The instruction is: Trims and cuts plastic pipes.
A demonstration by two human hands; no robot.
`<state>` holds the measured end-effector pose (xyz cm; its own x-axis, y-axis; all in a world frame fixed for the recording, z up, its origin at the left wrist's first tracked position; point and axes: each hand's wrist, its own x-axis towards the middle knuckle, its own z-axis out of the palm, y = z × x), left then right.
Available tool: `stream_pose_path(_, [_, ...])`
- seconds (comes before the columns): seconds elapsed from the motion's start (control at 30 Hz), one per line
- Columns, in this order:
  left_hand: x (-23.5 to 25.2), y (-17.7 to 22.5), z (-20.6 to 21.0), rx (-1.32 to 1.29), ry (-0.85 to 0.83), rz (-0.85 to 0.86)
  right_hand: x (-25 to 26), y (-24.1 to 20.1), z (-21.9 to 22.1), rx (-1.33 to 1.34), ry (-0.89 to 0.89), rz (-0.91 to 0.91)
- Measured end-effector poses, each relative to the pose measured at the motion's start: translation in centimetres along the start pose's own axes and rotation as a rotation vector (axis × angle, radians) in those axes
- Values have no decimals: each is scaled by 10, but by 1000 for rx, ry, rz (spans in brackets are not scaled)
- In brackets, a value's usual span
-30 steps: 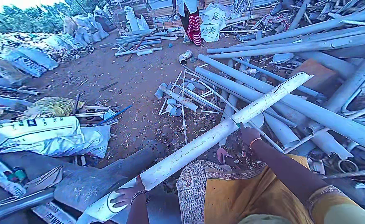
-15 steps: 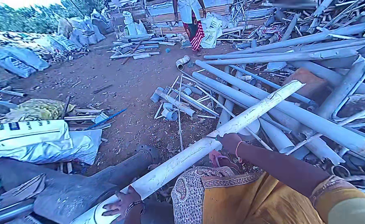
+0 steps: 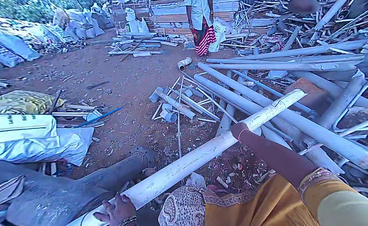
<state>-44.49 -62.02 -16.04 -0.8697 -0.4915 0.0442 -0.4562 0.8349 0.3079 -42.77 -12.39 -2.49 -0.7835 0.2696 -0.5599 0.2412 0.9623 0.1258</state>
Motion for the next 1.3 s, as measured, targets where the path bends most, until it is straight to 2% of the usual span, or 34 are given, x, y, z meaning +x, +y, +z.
stream_pose_path(0.07, [-1,-2,-1,13,18,21,-1,-2,-5,-38,-14,11])
stream_pose_path(0.17, [-5,-8,2,36,33,32,-9,-11,-9,-111,-18,-182])
stream_pose_path(0.2, [-8,-11,4,39,33,38,-5,-5,-8,-104,-29,-170])
stream_pose_path(0.3, [-10,-17,11,54,63,44,9,12,-14,-65,-65,46])
stream_pose_path(0.33, [-10,-19,11,64,70,43,8,10,-13,-56,-70,47])
stream_pose_path(0.43, [-11,-20,9,88,72,39,4,7,-6,11,-66,-144])
stream_pose_path(0.57, [-6,-17,9,92,82,62,11,18,-12,58,-92,-5])
stream_pose_path(0.7, [-5,-10,5,57,117,148,-6,-7,-21,67,-117,-174])
stream_pose_path(0.77, [-7,-10,1,60,117,200,-1,0,-24,61,-131,-84])
stream_pose_path(0.83, [-7,-4,-3,59,65,240,-2,4,-25,34,-108,39])
stream_pose_path(0.87, [-7,1,-7,65,23,264,-8,2,-23,36,-103,14])
stream_pose_path(0.97, [-12,23,-16,131,-128,337,-33,-10,2,105,-74,-233])
stream_pose_path(1.0, [-13,31,-18,173,-148,356,-34,-9,15,141,-58,-247])
stream_pose_path(1.03, [-12,40,-22,233,-188,359,-30,-5,27,178,-34,-198])
stream_pose_path(1.13, [4,64,-32,436,-327,349,-6,12,48,282,13,101])
stream_pose_path(1.17, [8,68,-34,467,-357,351,-7,6,51,304,5,118])
stream_pose_path(1.2, [11,73,-35,501,-380,356,-15,-6,54,307,-3,58])
stream_pose_path(1.3, [8,85,-37,632,-472,364,-48,-46,78,281,-19,-269])
